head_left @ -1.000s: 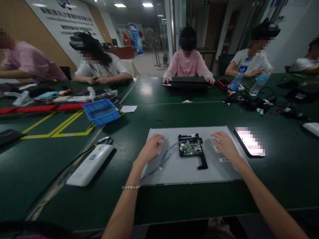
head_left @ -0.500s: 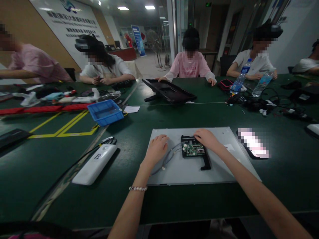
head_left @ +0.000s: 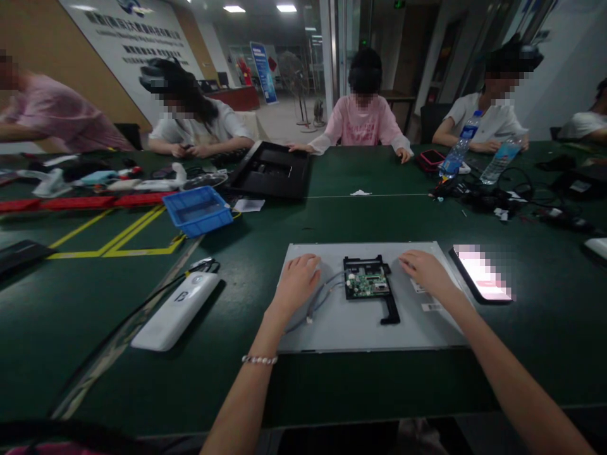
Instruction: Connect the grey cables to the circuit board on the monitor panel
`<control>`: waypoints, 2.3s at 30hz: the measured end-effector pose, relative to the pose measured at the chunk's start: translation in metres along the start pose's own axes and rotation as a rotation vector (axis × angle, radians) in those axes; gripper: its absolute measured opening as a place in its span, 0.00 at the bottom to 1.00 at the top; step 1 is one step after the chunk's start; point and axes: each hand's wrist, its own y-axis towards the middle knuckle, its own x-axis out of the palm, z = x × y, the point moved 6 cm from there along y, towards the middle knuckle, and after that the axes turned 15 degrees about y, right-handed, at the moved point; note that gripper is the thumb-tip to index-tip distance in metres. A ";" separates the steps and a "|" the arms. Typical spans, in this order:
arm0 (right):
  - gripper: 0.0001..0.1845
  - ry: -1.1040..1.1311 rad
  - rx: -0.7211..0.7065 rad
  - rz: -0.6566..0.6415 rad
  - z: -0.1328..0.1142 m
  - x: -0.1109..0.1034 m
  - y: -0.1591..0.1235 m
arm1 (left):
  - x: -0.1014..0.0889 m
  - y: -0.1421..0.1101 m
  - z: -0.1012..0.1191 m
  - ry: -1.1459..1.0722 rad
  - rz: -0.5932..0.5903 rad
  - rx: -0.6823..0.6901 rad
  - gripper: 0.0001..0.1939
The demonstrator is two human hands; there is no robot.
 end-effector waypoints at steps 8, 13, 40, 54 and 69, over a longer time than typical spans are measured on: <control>0.15 0.151 0.078 0.090 0.014 -0.020 -0.021 | -0.015 0.006 0.014 -0.148 0.048 -0.004 0.16; 0.15 0.214 0.103 -0.048 0.008 -0.009 -0.022 | -0.021 0.021 0.047 -0.235 0.012 0.066 0.18; 0.11 0.149 0.301 0.085 0.032 -0.005 -0.026 | 0.016 0.012 0.077 -0.268 -0.146 0.115 0.42; 0.10 -0.208 -0.069 -0.114 -0.003 0.002 0.001 | 0.019 0.013 0.067 -0.493 -0.213 0.135 0.51; 0.14 -0.234 0.073 0.046 -0.011 -0.003 0.015 | 0.022 0.012 0.064 -0.560 -0.269 0.138 0.54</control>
